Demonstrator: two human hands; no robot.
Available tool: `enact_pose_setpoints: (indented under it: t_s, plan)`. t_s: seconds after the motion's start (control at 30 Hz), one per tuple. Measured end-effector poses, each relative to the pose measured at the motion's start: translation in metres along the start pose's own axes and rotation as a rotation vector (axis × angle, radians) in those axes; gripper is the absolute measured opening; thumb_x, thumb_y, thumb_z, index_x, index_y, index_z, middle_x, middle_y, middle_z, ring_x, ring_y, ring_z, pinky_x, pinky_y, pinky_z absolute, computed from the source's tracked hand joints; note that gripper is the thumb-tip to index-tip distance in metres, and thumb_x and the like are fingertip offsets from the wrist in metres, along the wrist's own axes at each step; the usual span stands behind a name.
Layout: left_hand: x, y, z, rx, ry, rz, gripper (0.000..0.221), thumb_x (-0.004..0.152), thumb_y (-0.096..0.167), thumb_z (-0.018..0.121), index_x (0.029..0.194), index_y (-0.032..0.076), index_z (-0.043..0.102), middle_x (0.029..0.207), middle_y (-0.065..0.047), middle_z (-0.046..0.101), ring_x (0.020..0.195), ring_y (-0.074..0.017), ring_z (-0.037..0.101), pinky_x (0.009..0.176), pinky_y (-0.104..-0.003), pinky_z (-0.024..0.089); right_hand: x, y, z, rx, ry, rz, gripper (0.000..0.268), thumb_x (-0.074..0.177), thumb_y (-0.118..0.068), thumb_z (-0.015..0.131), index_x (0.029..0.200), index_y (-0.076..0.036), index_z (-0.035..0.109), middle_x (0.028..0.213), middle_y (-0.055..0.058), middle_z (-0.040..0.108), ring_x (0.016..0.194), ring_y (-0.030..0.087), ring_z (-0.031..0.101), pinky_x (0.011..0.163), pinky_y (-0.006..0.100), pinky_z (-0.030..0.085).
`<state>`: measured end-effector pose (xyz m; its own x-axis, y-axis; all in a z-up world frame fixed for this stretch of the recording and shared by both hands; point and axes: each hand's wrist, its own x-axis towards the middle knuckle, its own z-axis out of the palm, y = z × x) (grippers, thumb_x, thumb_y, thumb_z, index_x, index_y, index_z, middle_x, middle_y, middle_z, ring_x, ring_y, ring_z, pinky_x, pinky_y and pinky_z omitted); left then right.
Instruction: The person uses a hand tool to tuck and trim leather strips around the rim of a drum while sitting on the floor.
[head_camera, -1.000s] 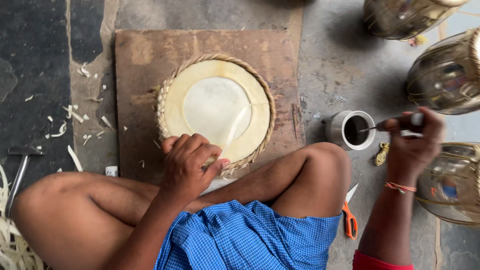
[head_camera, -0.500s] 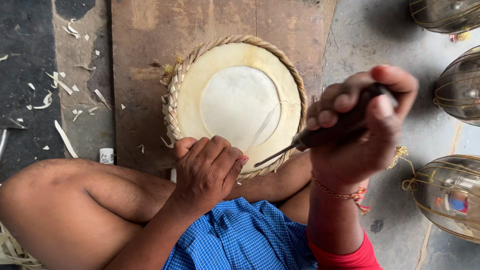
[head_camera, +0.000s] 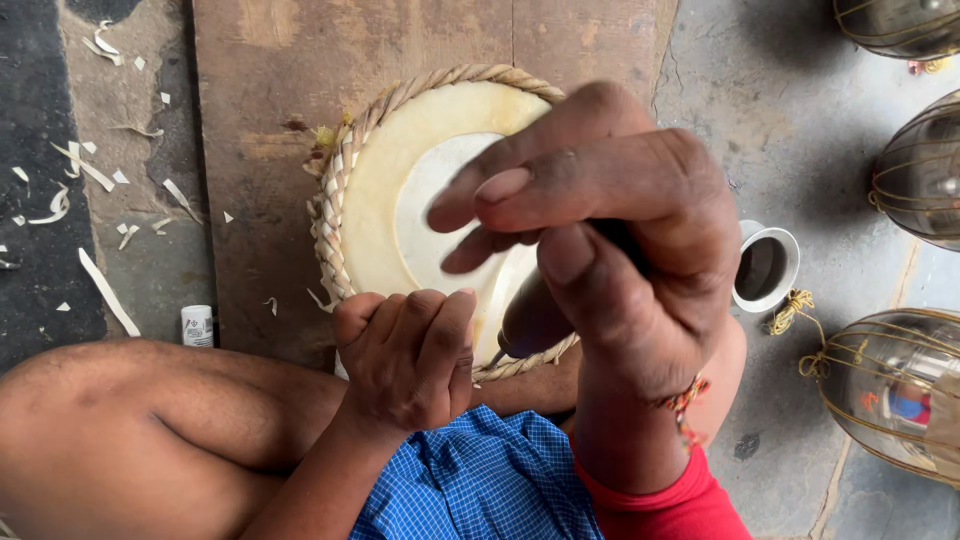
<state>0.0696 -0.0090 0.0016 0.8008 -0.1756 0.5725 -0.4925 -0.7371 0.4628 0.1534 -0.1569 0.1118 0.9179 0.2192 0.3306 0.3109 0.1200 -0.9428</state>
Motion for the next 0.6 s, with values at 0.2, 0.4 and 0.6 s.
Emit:
enact_pose_setpoints:
  t_s: [0.2, 0.4, 0.6]
  plan:
    - [0.027, -0.022, 0.008, -0.089, 0.039, -0.085, 0.018, 0.104, 0.010, 0.050, 0.116, 0.004, 0.063, 0.080, -0.001, 0.063, 0.069, -0.0142, 0.057, 0.085, -0.038, 0.035, 0.043, 0.031, -0.007, 0.105, 0.143, 0.140, 0.026, 0.116, 0.003, 0.039, 0.104, 0.008, 0.062, 0.083, 0.014, 0.061, 0.058, 0.017, 0.059, 0.048, 0.028, 0.047]
    - [0.046, -0.024, 0.016, -0.108, 0.053, -0.125, 0.018, 0.108, 0.011, 0.048, 0.118, 0.002, 0.061, 0.081, -0.001, 0.063, 0.072, -0.0153, 0.059, 0.084, -0.038, 0.033, 0.059, 0.033, -0.007, -0.056, -0.063, 0.371, 0.026, 0.099, -0.001, 0.036, 0.092, 0.000, 0.060, 0.068, 0.007, 0.059, 0.041, 0.009, 0.053, 0.038, 0.024, 0.043]
    - [0.027, -0.027, 0.008, -0.104, 0.051, -0.151, 0.016, 0.105, 0.010, 0.050, 0.113, 0.004, 0.063, 0.083, -0.005, 0.062, 0.074, -0.0214, 0.059, 0.082, -0.040, 0.037, 0.072, 0.049, -0.006, 1.145, -0.763, 0.145, 0.034, 0.105, -0.024, 0.058, 0.084, 0.002, 0.062, 0.074, 0.009, 0.053, 0.052, 0.012, 0.054, 0.041, 0.025, 0.050]
